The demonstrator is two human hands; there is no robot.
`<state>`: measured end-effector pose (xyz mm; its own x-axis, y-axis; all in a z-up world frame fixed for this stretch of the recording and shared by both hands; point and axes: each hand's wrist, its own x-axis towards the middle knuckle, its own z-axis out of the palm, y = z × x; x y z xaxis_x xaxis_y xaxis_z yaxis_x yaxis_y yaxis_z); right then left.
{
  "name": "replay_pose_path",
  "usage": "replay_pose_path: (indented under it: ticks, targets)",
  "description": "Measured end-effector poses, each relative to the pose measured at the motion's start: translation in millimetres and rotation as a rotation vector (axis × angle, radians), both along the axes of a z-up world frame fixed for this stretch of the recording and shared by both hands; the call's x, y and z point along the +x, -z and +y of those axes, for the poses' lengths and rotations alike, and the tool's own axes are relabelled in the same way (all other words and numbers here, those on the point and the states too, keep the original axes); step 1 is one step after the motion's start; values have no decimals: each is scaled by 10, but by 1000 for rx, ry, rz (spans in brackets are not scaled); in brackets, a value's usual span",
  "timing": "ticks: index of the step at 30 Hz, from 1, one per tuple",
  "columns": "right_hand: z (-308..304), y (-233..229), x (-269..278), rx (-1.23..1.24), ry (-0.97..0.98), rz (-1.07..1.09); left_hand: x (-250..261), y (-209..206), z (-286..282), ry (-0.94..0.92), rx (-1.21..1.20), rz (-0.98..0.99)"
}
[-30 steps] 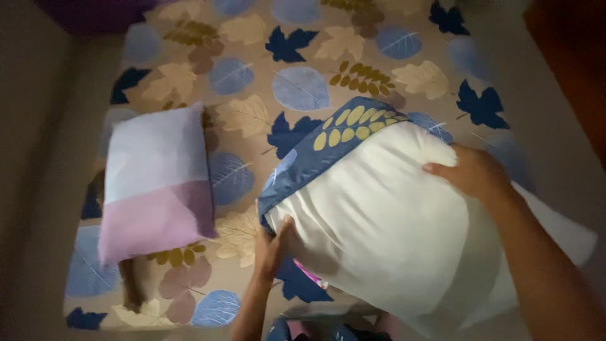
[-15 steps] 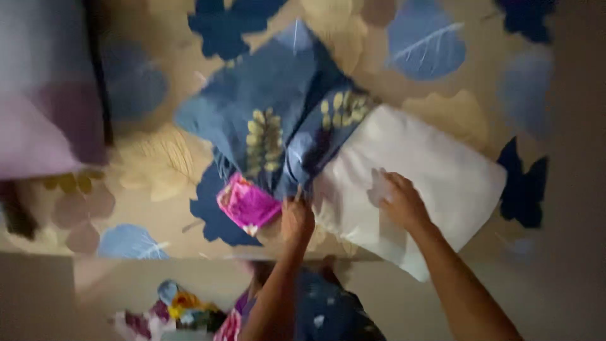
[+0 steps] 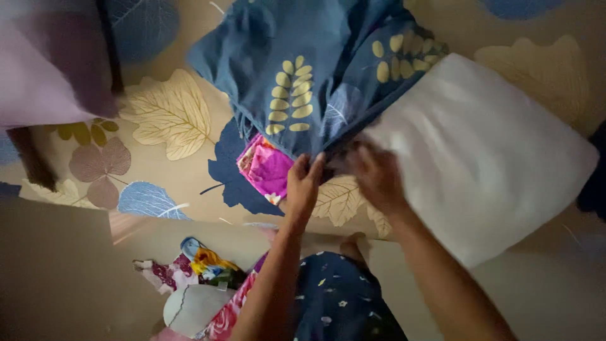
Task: The person places a white pillow on a bed and inserts it into a blue floral pillowcase. They repeatedly adjust the fabric, tuck the edges, and smooth the case until the pillow is fully enclosed and the case is neatly fitted.
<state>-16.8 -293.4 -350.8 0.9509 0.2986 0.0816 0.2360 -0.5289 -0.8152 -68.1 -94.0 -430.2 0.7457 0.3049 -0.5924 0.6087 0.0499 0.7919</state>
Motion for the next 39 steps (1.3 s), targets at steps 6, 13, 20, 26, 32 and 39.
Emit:
replay_pose_path:
  ticks: [6, 13, 20, 26, 32, 39]
  targets:
    - [-532, -276, 128, -236, 28, -188, 499, -1006, -220, 388, 274, -60]
    - [-32, 167, -309, 304, 277, 338, 156, -1259, -744, 507, 363, -345]
    - [-444, 79, -567, 264, 88, 302, -254, -1088, -812, 462, 116, -206]
    - [-1642, 438, -702, -157, 40, 333, -178, -696, -590, 961, 857, -13]
    - [-2157, 554, 438, -527, 93, 43, 17, -275, -832, 888, 1145, -172]
    - [-2322, 372, 1049, -649, 203, 261, -603, 632, -1246, 959, 1273, -958]
